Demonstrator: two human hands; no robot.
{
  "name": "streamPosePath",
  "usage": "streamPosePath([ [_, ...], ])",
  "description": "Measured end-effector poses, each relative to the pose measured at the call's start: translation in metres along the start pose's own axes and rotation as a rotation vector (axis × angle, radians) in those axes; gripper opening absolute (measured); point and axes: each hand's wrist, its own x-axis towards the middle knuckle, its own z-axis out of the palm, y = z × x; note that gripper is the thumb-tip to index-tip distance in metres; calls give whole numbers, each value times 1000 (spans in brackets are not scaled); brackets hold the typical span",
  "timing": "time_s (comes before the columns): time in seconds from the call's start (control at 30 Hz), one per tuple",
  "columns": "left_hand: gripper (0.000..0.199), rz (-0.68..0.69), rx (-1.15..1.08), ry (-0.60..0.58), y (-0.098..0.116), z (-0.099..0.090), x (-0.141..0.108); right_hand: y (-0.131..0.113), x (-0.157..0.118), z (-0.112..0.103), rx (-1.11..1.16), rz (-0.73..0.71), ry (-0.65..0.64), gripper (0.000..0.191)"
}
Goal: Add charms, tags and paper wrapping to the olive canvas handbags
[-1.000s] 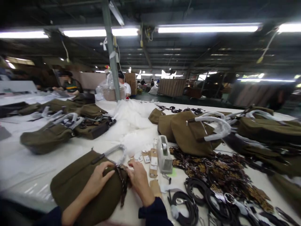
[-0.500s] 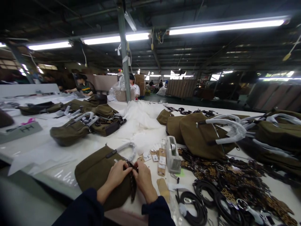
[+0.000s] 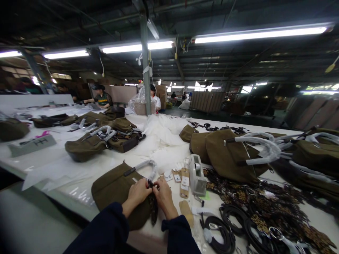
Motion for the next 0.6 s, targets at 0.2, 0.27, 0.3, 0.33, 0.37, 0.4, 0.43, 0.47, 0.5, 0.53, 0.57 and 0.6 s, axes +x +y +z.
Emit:
streamPosePath([
  [0.2,6,-83,-219,-17,-9,-8,9,-13,0,-8,-35,-6,48,14],
  [0.27,4,-95,-357,-55,-13,-13,11,-20,0,-12,-54,-17,57,16],
  [0.3,3,-101,-434,-85,-16,-15,12,-25,1,-14,-81,-26,65,17],
  [0.33,2,-109,-511,-115,-18,-18,12,-30,1,-15,-122,-39,77,17],
  [0.37,2,-116,-586,-143,-21,-19,11,-35,2,-16,-174,-54,92,18],
  [0.4,4,-123,-656,-163,-23,-20,11,-40,3,-17,-230,-72,105,18],
  [0.43,5,-127,-719,-176,-26,-21,9,-46,4,-17,-278,-90,112,18],
  [0.47,7,-130,-777,-183,-29,-22,8,-51,4,-16,-314,-105,114,18],
  [0.5,9,-132,-829,-188,-33,-22,7,-56,5,-14,-334,-117,108,18],
  [0.53,12,-134,-873,-193,-36,-21,6,-59,5,-11,-331,-125,101,17],
  [0.57,16,-136,-911,-201,-39,-21,6,-62,4,-7,-302,-124,96,16],
  [0.6,20,-139,-942,-213,-41,-21,5,-63,2,-3,-240,-113,94,16],
])
